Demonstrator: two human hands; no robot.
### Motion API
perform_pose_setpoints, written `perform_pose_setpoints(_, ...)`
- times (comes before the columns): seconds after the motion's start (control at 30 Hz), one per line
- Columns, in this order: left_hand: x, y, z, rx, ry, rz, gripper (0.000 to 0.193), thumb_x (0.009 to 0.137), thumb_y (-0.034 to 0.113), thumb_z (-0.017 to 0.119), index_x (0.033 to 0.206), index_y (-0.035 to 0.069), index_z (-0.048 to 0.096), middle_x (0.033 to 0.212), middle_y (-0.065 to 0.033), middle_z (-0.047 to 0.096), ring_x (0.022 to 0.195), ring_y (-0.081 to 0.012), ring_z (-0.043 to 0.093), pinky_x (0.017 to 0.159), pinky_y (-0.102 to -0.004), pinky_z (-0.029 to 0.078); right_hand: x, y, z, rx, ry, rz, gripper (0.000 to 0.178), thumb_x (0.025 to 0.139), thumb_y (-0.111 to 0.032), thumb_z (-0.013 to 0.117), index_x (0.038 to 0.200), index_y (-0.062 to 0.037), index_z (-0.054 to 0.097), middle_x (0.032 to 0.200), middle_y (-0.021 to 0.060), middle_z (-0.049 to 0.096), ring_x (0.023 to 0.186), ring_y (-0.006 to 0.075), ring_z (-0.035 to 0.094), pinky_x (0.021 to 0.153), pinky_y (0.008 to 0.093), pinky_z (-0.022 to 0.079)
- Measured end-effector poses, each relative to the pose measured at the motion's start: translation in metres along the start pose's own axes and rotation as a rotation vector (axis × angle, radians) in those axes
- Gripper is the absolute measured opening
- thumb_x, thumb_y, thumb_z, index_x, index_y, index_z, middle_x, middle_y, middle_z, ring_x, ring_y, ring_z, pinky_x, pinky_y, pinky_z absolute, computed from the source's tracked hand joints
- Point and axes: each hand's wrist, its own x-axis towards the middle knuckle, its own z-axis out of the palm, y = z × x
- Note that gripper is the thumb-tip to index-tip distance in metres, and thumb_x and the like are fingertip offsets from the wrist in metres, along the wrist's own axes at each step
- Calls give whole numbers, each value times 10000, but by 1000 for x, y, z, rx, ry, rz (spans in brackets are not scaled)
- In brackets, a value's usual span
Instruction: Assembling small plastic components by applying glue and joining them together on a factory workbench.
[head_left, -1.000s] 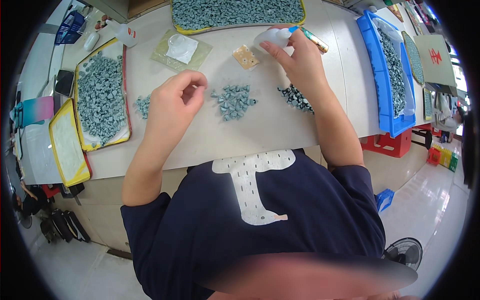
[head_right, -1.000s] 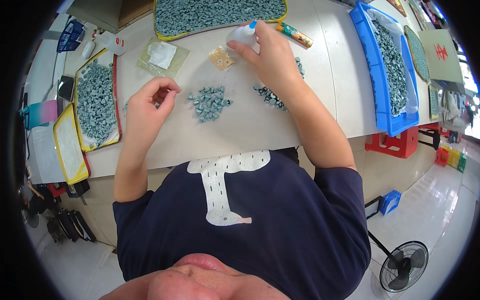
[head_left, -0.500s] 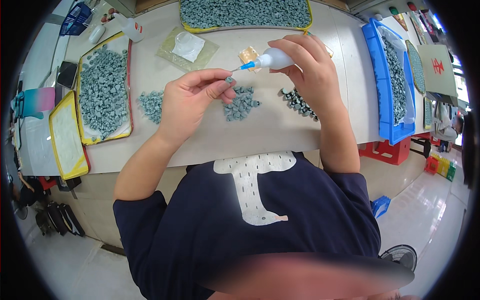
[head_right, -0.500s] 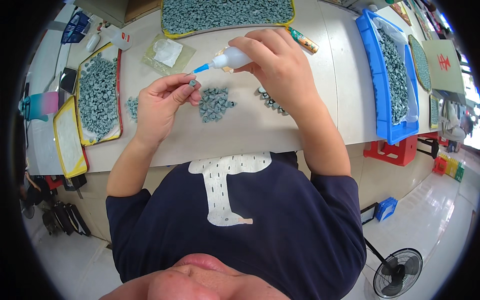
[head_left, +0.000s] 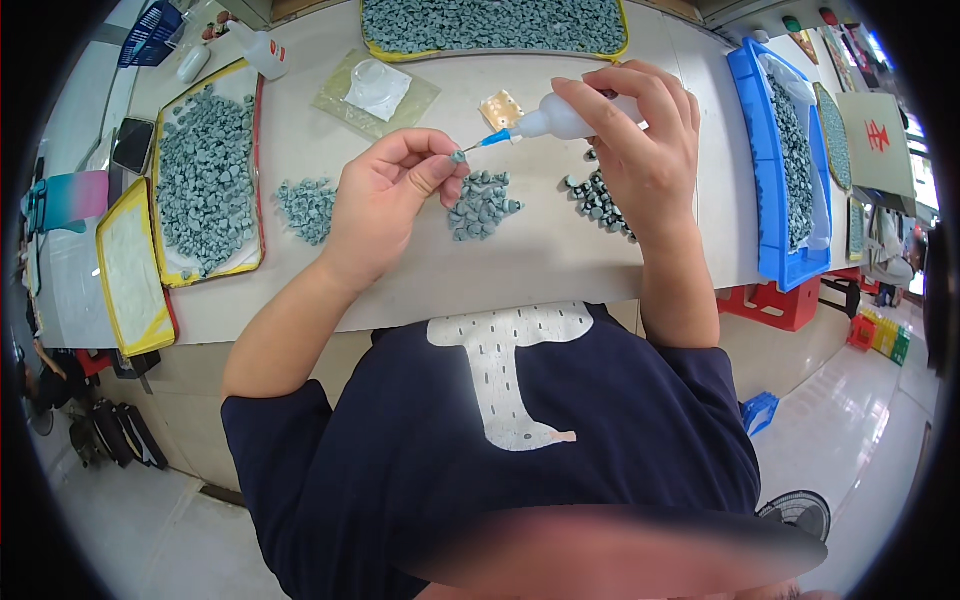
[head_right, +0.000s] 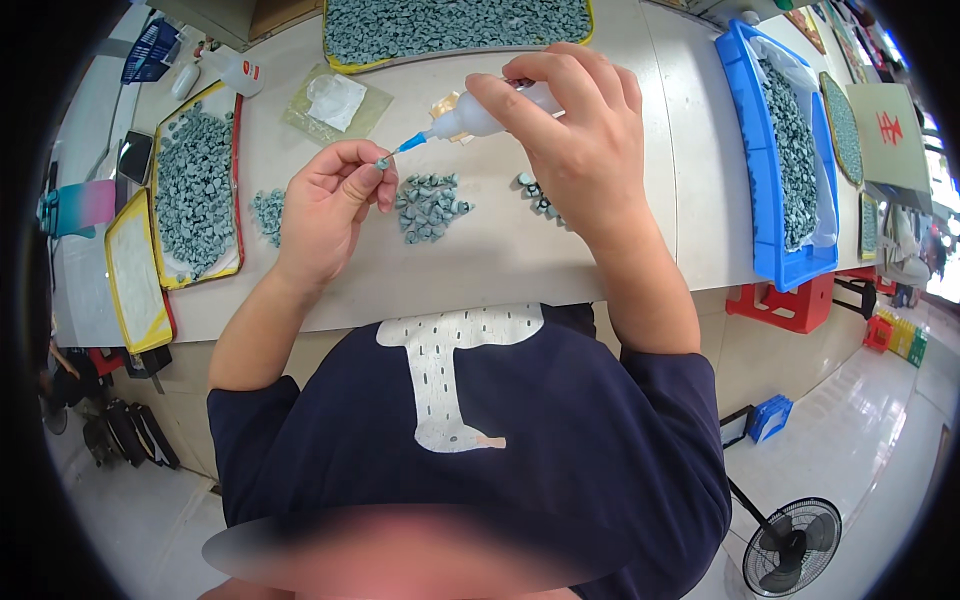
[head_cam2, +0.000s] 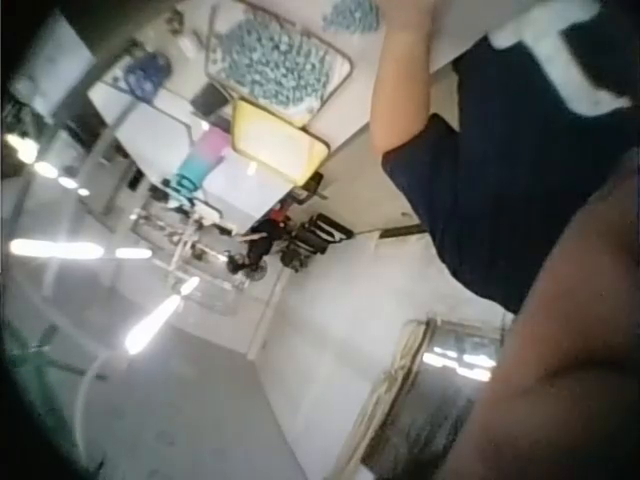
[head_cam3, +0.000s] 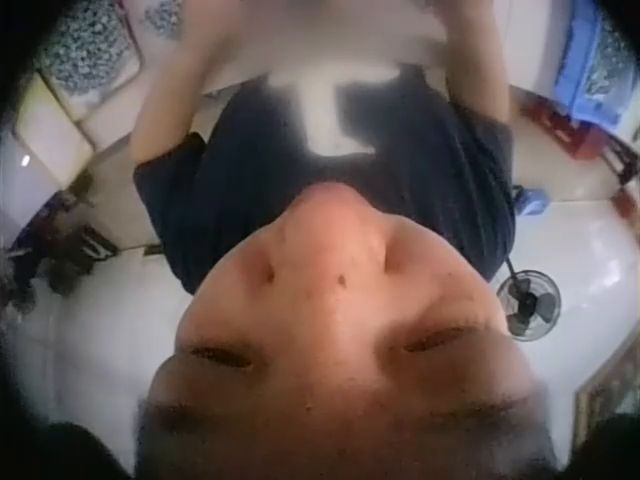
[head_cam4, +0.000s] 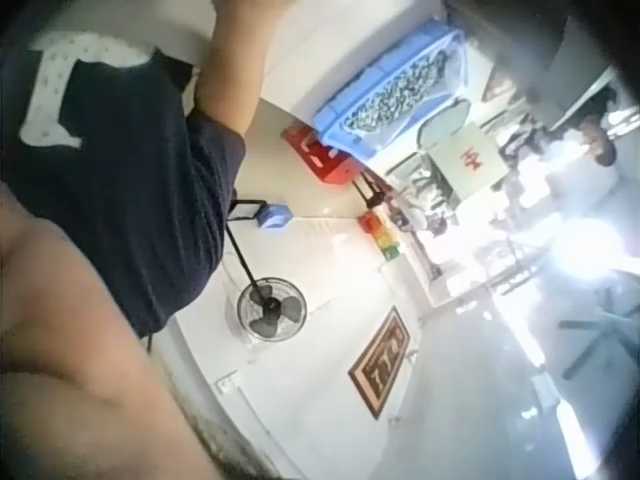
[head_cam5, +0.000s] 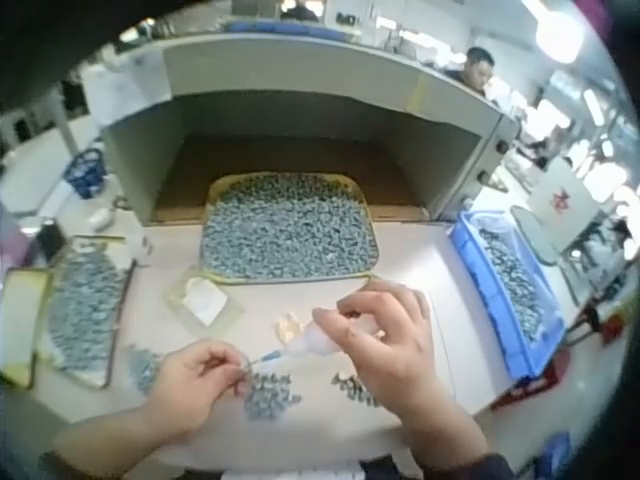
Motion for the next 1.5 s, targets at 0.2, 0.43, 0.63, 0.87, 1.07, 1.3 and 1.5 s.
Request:
perform_pose_setpoints(0.2, 1, 3, -2, -156, -13, -59, 124, 940, 29, 523, 1043, -36, 547, 889, -94, 618, 772, -132, 557, 726, -264, 472, 2, -2, 1, -36, 14, -4, 469, 588, 3, 704, 993, -232, 706, 922, -25, 623, 926, 196, 589, 796, 330, 398)
perform_pose_setpoints(0.43, 3, 6, -7, -149, -20, -79, 122, 940, 27, 520, 1042, -34, 545, 886, -91, 613, 774, -133, 553, 726, -263, 469, 5, -5, 7, -87, 26, -21, 353, 651, -131, 647, 969, -278, 695, 931, -62, 588, 959, 166, 572, 829, 330, 366)
perform_pose_setpoints(0.63, 5, 5, -12, -146, -28, -91, 116, 939, 27, 521, 1040, -27, 544, 889, -86, 608, 777, -130, 547, 727, -253, 462, 5, -6, 12, -108, 49, -47, 354, 645, -148, 637, 969, -278, 696, 939, -63, 587, 963, 166, 571, 833, 327, 360)
perform_pose_setpoints(0.87, 5, 0, -12, -208, -72, -67, 107, 940, 39, 529, 1035, -10, 539, 899, -76, 599, 775, -123, 535, 715, -248, 450, 7, -2, 9, 15, 2, 65, 346, 647, -15, 706, 958, -165, 704, 919, -16, 627, 915, 170, 590, 797, 317, 405)
perform_pose_setpoints(1.07, 4, -1, -4, -275, -139, -53, 83, 946, 52, 528, 1016, 9, 532, 901, -61, 584, 768, -116, 522, 695, -247, 439, -6, 13, 24, 440, -81, 393, 334, 689, -132, 784, 1002, -94, 673, 895, 33, 632, 864, 183, 586, 728, 306, 442)
perform_pose_setpoints(1.3, 1, -2, -4, -231, -145, -57, 78, 949, 65, 527, 1010, 16, 529, 902, -54, 578, 767, -113, 518, 690, -245, 435, -13, 14, 34, 447, -404, 624, 423, 678, -231, 818, 1006, -27, 646, 894, 60, 634, 780, 205, 568, 690, 322, 473)
perform_pose_setpoints(1.5, 2, 0, -4, -235, -147, -43, 76, 950, 65, 527, 1008, 16, 528, 904, -48, 577, 763, -113, 512, 688, -242, 432, -15, 24, 5, 252, -592, 617, 324, 720, -197, 776, 931, 8, 640, 828, 89, 650, 739, 224, 598, 697, 333, 482)
